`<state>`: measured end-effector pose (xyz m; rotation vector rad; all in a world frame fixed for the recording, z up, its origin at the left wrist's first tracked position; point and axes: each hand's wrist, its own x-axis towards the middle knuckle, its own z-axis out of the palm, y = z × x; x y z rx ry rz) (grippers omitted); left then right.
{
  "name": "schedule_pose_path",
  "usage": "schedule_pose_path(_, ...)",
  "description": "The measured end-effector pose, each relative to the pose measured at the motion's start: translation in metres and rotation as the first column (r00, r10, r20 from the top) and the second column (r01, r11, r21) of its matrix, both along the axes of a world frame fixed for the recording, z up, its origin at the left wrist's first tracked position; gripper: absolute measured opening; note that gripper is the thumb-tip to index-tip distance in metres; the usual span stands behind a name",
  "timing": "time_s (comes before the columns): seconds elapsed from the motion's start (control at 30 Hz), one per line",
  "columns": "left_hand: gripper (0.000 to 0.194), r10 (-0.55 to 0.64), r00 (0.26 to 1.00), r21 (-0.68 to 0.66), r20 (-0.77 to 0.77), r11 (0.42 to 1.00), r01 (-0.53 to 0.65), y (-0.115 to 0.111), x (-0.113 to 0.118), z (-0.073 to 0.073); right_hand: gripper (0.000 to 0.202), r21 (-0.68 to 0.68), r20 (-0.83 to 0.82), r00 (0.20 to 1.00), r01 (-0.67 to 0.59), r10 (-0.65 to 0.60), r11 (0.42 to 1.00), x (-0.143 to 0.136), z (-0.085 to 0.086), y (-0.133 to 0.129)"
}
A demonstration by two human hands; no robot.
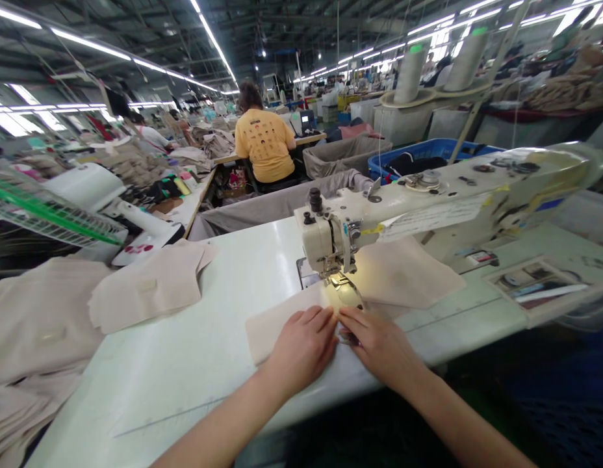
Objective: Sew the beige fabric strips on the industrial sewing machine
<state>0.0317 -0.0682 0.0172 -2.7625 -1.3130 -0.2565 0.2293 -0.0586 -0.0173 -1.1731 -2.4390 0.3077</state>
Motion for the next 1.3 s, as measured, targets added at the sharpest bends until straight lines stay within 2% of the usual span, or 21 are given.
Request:
schedule_pose_path(0.1, 0.024, -0.008, 1.000, 0.025, -0.024, 1.000, 0.008, 0.000, 0.001, -0.001, 0.037, 0.001, 0.024, 1.000, 0.009, -0.009, 1.000, 0.000, -0.001, -0.002)
schedule_pose_path(0.3, 0.023, -0.021, 0.998, 0.026, 0.054, 0.999, 0.020, 0.009, -0.003, -0.007, 0.035, -0.037, 0.072, 0.997, 0.015, -0.013, 0.999, -0.002, 0.003, 0.004)
schedule_pose_path(0.53, 0.019, 0.005, 0.998, 0.004, 0.059, 1.000, -0.006, 0.040, -0.015, -0.004, 0.028, -0.102, 0.057, 0.998, 0.019, -0.013, 0.995, -0.016, 0.015, 0.032)
schedule_pose_path(0.73, 0.022, -0.030, 0.995, 0.013, 0.093, 1.000, 0.029, 0.067, -0.024, -0.003, 0.030, -0.108, 0.055, 0.998, 0.028, -0.022, 0.994, -0.021, 0.025, 0.046)
schedule_pose_path(0.87, 0.023, -0.048, 0.991, 0.018, 0.122, 0.999, 0.046, 0.073, -0.027, -0.001, 0.033, -0.119, 0.014, 1.000, 0.027, -0.026, 0.993, -0.018, 0.024, 0.038)
schedule_pose_path(1.07, 0.025, -0.041, 0.986, 0.079, 0.159, 0.996, 0.029, 0.070, -0.029, -0.008, 0.038, -0.067, 0.034, 0.996, 0.079, -0.077, 0.995, -0.018, 0.009, 0.017)
schedule_pose_path(1.3, 0.028, -0.032, 0.987, 0.082, 0.161, 0.996, 0.019, 0.068, -0.030, -0.014, 0.036, -0.045, 0.034, 0.996, 0.086, -0.085, 0.995, -0.018, 0.006, 0.014)
